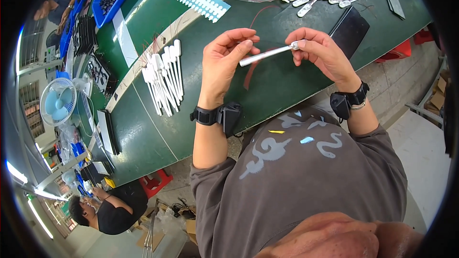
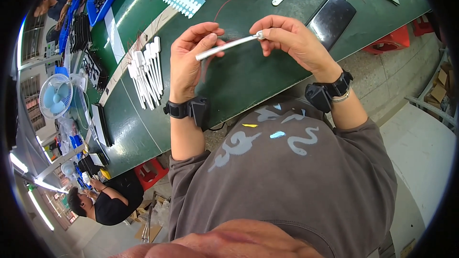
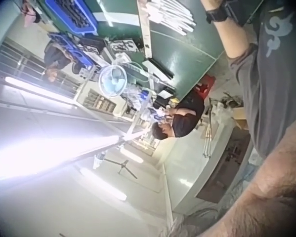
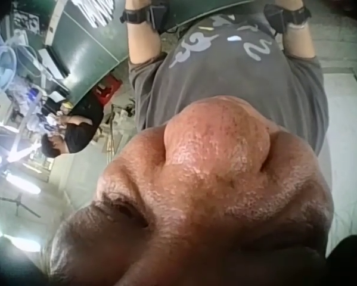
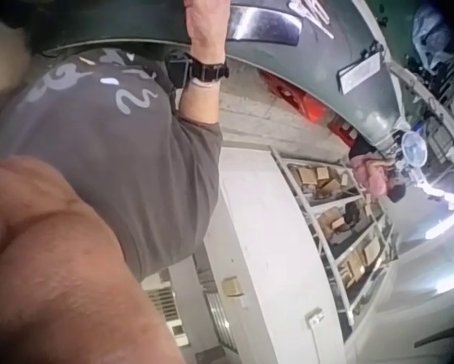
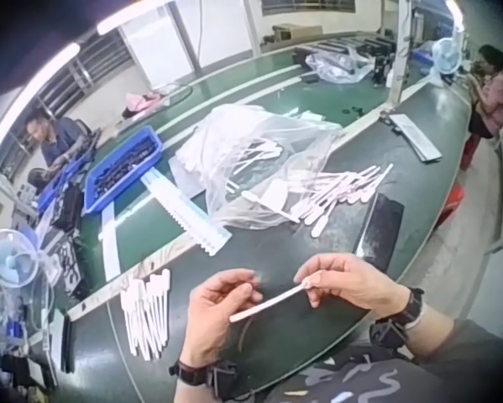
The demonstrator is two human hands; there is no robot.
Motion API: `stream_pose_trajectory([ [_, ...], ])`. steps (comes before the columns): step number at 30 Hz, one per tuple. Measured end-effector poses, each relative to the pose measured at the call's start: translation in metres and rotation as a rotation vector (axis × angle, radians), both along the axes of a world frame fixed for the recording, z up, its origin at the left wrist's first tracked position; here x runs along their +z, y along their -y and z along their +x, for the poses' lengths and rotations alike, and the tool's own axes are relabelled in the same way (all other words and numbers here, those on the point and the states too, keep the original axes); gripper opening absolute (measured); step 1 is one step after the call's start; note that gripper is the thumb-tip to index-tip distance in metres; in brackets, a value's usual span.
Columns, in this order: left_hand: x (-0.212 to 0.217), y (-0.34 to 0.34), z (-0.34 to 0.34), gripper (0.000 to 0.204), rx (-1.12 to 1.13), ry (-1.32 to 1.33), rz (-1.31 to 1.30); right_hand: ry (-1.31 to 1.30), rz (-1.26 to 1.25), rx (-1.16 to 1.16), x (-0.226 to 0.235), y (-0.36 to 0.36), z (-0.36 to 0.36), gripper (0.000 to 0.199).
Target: The person picks up a white plastic housing and a wire, inserts the wire into the housing, and then aligns and presses a long white plastic rod into the assembly before setting it down.
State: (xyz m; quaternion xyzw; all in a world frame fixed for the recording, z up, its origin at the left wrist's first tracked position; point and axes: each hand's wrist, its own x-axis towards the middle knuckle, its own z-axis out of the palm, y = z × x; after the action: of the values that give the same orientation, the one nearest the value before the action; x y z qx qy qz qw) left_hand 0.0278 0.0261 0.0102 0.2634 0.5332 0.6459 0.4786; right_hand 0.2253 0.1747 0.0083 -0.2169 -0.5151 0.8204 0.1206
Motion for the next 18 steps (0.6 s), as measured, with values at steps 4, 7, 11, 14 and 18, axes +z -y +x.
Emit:
stream_pose_trajectory([
  [4, 0.006, 0.006, -0.010, 0.022, -0.054, -0.079, -0.023, 0.092, 0.183, 0.177, 0.006, -0.010, 0.005, 0.027],
  [7, 0.008, 0.006, -0.011, 0.018, -0.094, -0.090, -0.008, 0.137, 0.430, 0.285, 0.006, -0.015, 0.006, 0.027],
  [11, 0.010, 0.006, -0.001, 0.015, 0.018, -0.328, -0.013, 0.188, 0.538, 0.132, -0.002, -0.010, 0.002, 0.027],
  [14, 0.005, 0.003, 0.002, 0.015, 0.109, -0.829, 0.093, 0.125, 0.405, -0.086, -0.010, -0.002, 0.000, 0.026],
  [18, 0.004, 0.002, 0.005, 0.016, 0.135, -0.876, 0.101, 0.050, 0.359, -0.261, -0.016, 0.006, -0.006, 0.024],
])
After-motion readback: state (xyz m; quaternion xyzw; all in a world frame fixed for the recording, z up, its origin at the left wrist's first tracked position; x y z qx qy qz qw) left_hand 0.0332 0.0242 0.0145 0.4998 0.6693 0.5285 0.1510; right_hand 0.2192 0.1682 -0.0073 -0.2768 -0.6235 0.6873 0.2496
